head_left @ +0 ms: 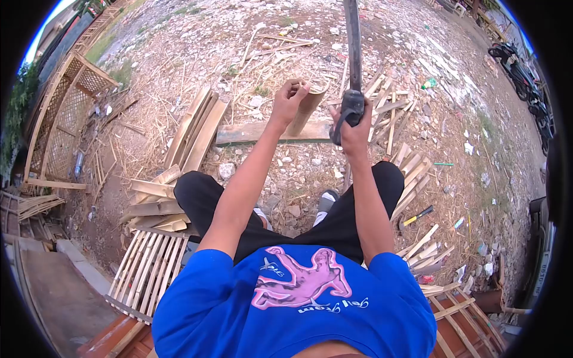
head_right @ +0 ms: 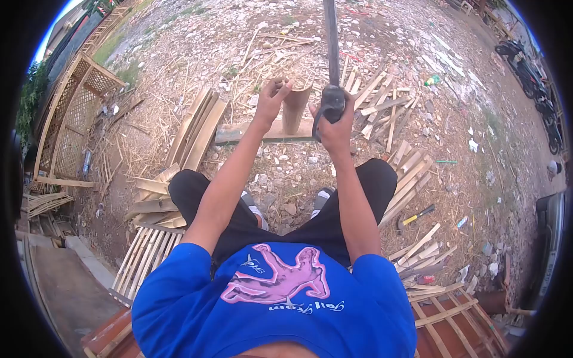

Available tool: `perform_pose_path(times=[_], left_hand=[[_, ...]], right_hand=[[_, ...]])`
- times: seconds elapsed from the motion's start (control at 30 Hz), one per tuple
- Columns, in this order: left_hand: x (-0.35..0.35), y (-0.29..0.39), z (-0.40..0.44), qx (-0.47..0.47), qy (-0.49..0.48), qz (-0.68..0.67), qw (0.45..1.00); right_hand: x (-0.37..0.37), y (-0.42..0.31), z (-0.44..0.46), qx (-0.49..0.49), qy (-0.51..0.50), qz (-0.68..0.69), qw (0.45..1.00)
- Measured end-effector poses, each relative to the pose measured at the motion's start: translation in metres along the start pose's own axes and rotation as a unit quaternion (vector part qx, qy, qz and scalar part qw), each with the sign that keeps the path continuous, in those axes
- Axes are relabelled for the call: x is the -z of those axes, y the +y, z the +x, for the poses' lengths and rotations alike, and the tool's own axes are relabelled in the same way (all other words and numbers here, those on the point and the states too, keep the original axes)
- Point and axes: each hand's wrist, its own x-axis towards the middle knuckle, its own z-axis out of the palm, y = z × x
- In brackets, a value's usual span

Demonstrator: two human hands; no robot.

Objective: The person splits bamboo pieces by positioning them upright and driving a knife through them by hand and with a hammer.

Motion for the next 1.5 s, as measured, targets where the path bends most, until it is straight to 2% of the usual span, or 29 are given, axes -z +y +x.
perform_pose_path(times=[0.1, 0.23, 0.33, 0.57, 0.77, 0.97, 1.23, 1.5], left_hand=[[-0.001, 0.002, 0.0, 0.013, 0.002, 0.002, 1.0], [-0.003, 0.007, -0.005, 0.054, 0.029, -0.007, 0.998], [0.0, 0.005, -0.006, 0.041, 0.018, 0.008, 0.999], [0.0, 0.011, -0.008, 0.053, 0.042, -0.003, 0.998], [0.0, 0.014, -0.011, 0.053, 0.038, -0.001, 0.998], [0.004, 0.008, -0.009, 0.06, 0.038, -0.014, 0.997], [0.011, 0.004, -0.008, 0.065, 0.013, 0.023, 0.998], [0.004, 0.013, -0.012, 0.055, 0.047, -0.017, 0.997]], right_hand=[[0.004, 0.005, -0.052, -0.076, -0.029, -0.03, 0.996], [0.006, 0.036, -0.085, -0.106, -0.001, -0.052, 0.993], [0.006, 0.032, -0.085, -0.123, 0.017, -0.088, 0.988], [0.0, 0.035, -0.081, -0.062, 0.023, -0.097, 0.993], [-0.005, 0.03, -0.08, -0.047, 0.017, -0.202, 0.978], [-0.007, 0.023, -0.082, -0.051, 0.007, -0.236, 0.97], [-0.012, 0.02, -0.081, -0.064, 0.02, -0.217, 0.974], [-0.014, 0.026, -0.082, -0.041, 0.036, -0.205, 0.977]])
